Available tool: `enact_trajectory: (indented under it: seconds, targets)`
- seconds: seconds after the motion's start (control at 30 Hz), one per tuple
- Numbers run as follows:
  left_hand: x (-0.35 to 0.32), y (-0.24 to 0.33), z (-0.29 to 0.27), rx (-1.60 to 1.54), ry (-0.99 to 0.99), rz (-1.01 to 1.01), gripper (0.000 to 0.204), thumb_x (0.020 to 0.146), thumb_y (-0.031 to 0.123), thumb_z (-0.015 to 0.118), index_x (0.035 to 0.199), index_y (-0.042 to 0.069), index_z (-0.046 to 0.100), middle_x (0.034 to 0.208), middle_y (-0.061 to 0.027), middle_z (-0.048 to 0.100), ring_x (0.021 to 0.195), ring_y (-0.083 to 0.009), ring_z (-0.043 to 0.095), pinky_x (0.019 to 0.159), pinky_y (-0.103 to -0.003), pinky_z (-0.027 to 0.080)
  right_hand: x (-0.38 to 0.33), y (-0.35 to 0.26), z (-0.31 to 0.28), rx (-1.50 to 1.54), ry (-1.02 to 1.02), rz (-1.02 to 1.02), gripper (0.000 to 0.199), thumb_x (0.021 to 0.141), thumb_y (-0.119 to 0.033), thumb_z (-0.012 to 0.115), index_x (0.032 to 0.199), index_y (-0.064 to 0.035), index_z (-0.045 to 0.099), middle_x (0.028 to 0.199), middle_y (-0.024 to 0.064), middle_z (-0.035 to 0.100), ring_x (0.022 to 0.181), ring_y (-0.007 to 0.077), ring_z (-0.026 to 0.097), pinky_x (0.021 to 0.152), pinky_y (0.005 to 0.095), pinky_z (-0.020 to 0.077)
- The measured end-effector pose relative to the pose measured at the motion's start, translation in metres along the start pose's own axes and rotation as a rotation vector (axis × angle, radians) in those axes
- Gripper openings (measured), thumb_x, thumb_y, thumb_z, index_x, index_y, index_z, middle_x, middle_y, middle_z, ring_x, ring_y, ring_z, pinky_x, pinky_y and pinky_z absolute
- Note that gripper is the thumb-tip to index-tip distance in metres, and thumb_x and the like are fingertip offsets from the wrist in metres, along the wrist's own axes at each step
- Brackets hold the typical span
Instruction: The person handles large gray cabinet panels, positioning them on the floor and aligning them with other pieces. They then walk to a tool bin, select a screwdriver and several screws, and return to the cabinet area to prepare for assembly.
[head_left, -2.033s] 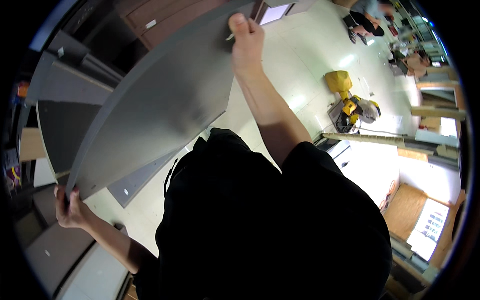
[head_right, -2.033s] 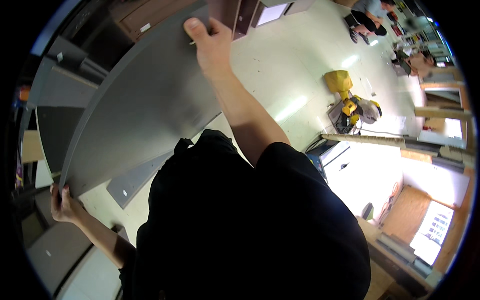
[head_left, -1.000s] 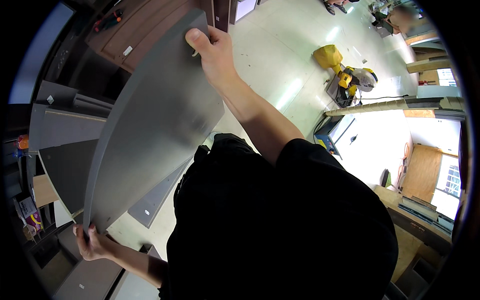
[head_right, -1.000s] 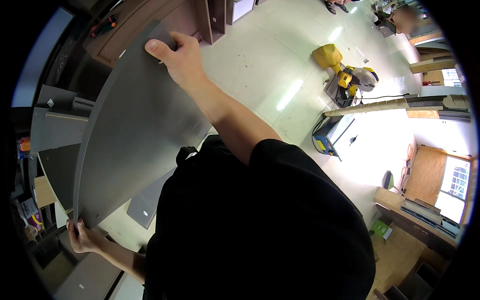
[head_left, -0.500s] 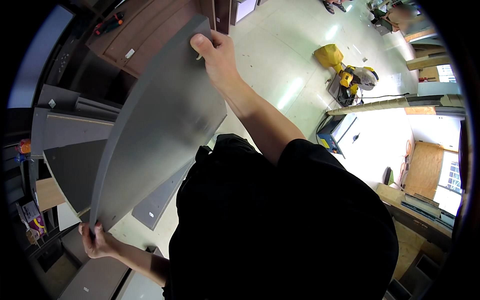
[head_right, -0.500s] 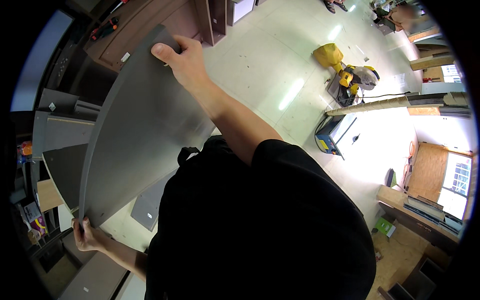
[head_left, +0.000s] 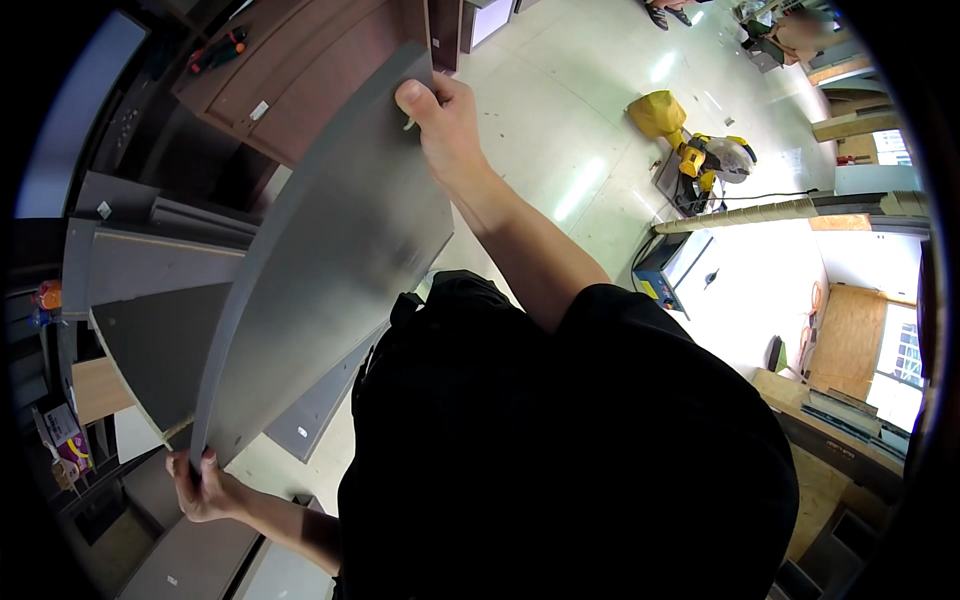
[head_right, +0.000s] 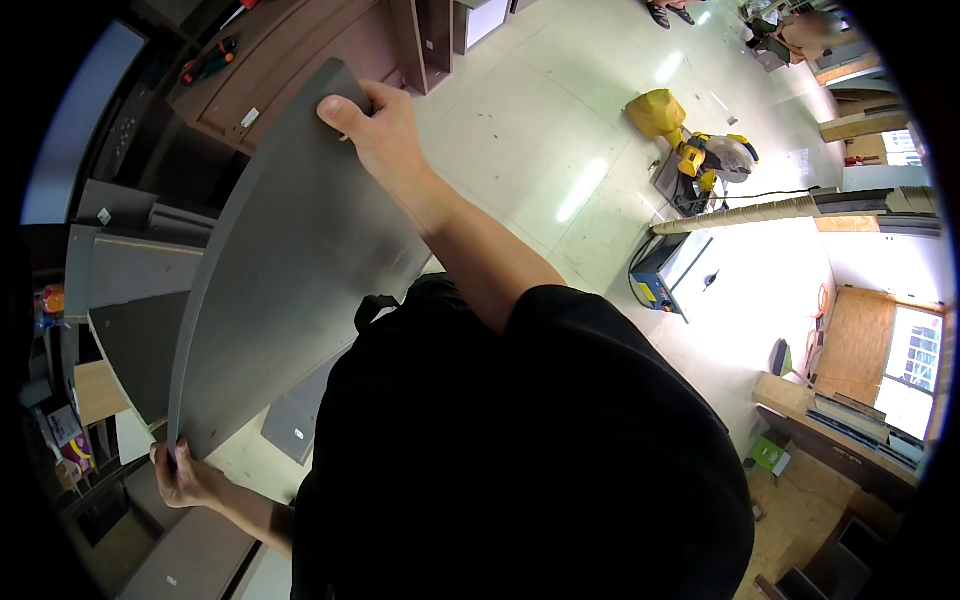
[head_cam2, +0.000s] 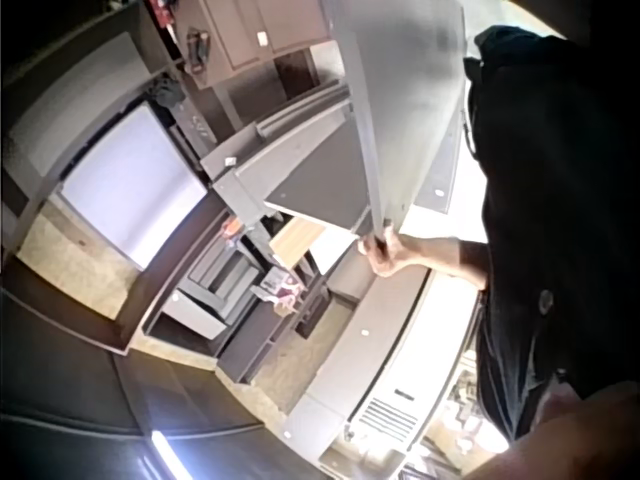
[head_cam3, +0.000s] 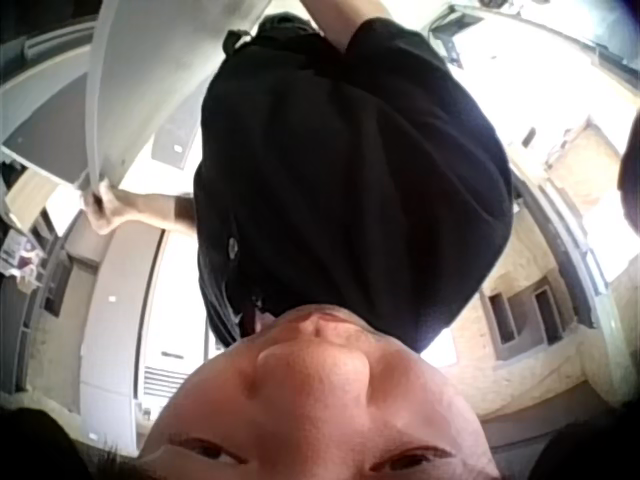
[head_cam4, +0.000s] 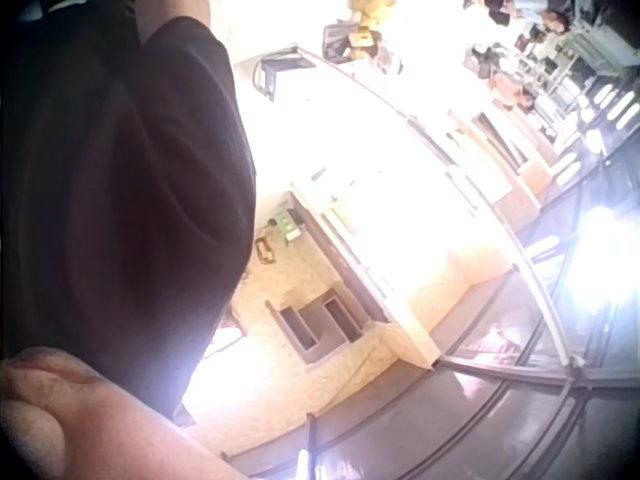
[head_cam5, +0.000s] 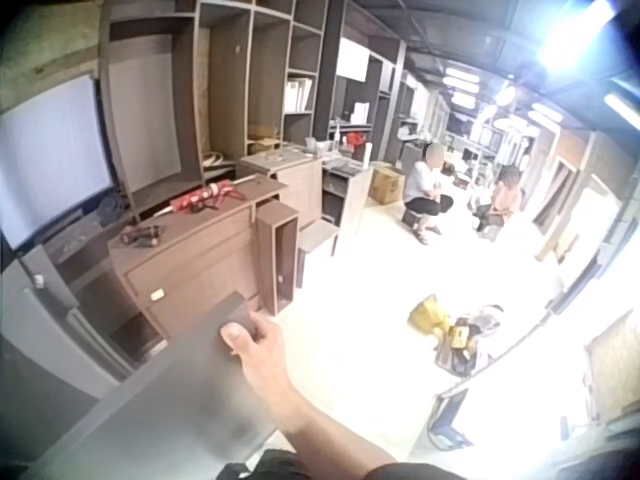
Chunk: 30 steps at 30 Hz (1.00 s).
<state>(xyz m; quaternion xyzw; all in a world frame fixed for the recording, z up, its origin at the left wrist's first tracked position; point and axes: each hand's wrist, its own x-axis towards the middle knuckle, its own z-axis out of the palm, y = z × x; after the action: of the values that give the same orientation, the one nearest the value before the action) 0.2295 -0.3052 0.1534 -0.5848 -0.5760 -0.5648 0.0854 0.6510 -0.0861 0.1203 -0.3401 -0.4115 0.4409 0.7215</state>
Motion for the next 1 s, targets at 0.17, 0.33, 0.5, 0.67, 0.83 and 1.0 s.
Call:
enact_trajectory:
  seconds: [0.17, 0.33, 0.5, 0.67, 0.83, 1.0]
  targets:
    - [0.0, 0.009, 0.007, -0.009, 0.02, 0.013, 0.04, 0.065, 0.02, 0.085, 0.078, -0.011, 0.064, 0.076, -0.0107, 0.059, 0.074, -0.0228, 0.053, 0.068, -0.033, 0.042, 0.0, -0.004, -0.003, -0.017, -0.011, 0.013, 0.053, 0.074, -0.049, 0.073, 0.082, 0.0028, 0.063, 0.071, 0.0015, 0.059, 0.066, 0.0081, 0.053, 0.058, 0.0253, 0.0439]
    - [-0.003, 0.005, 0.006, -0.018, 0.015, -0.038, 0.039, 0.064, 0.018, 0.085, 0.078, -0.011, 0.064, 0.077, -0.0109, 0.059, 0.075, -0.0229, 0.053, 0.068, -0.033, 0.042, 0.002, 0.007, -0.009, -0.078, -0.002, 0.06, 0.057, 0.071, -0.052, 0.074, 0.083, 0.0026, 0.063, 0.073, 0.0023, 0.06, 0.067, 0.009, 0.055, 0.059, 0.0258, 0.0448]
    - [0.0, 0.011, 0.005, -0.001, 0.009, 0.013, 0.039, 0.065, 0.018, 0.085, 0.078, -0.012, 0.064, 0.075, -0.0109, 0.058, 0.074, -0.0232, 0.052, 0.067, -0.033, 0.042, -0.003, -0.004, -0.003, -0.028, 0.023, 0.024, 0.056, 0.071, -0.052, 0.074, 0.079, 0.0024, 0.063, 0.07, 0.0024, 0.059, 0.065, 0.0093, 0.054, 0.058, 0.026, 0.0441]
    - [0.004, 0.011, -0.003, -0.032, 0.014, 0.013, 0.038, 0.065, 0.018, 0.084, 0.077, -0.012, 0.064, 0.071, -0.0108, 0.057, 0.074, -0.0237, 0.052, 0.067, -0.034, 0.042, -0.003, -0.01, -0.002, -0.025, 0.003, 0.007, 0.056, 0.072, -0.053, 0.073, 0.076, 0.0017, 0.063, 0.068, 0.0021, 0.058, 0.064, 0.0091, 0.053, 0.057, 0.0263, 0.0435]
    - [0.009, 0.009, -0.002, 0.002, 0.032, 0.045, 0.038, 0.065, 0.017, 0.084, 0.077, -0.012, 0.064, 0.07, -0.011, 0.057, 0.074, -0.0239, 0.052, 0.067, -0.035, 0.041, -0.001, -0.005, -0.004, -0.066, 0.02, 0.001, 0.054, 0.072, -0.052, 0.073, 0.073, 0.0008, 0.061, 0.066, 0.0013, 0.056, 0.063, 0.0083, 0.052, 0.056, 0.0253, 0.0427]
    - [0.006, -0.014, -0.021, -0.022, -0.043, 0.062, 0.045, 0.064, 0.016, 0.086, 0.088, -0.015, 0.065, 0.089, -0.0154, 0.066, 0.081, -0.0206, 0.058, 0.073, -0.029, 0.049, -0.006, -0.003, -0.002, -0.019, 0.002, 0.041, 0.055, 0.074, -0.053, 0.072, 0.078, 0.0009, 0.061, 0.07, 0.0003, 0.056, 0.066, 0.0077, 0.05, 0.059, 0.0243, 0.0416]
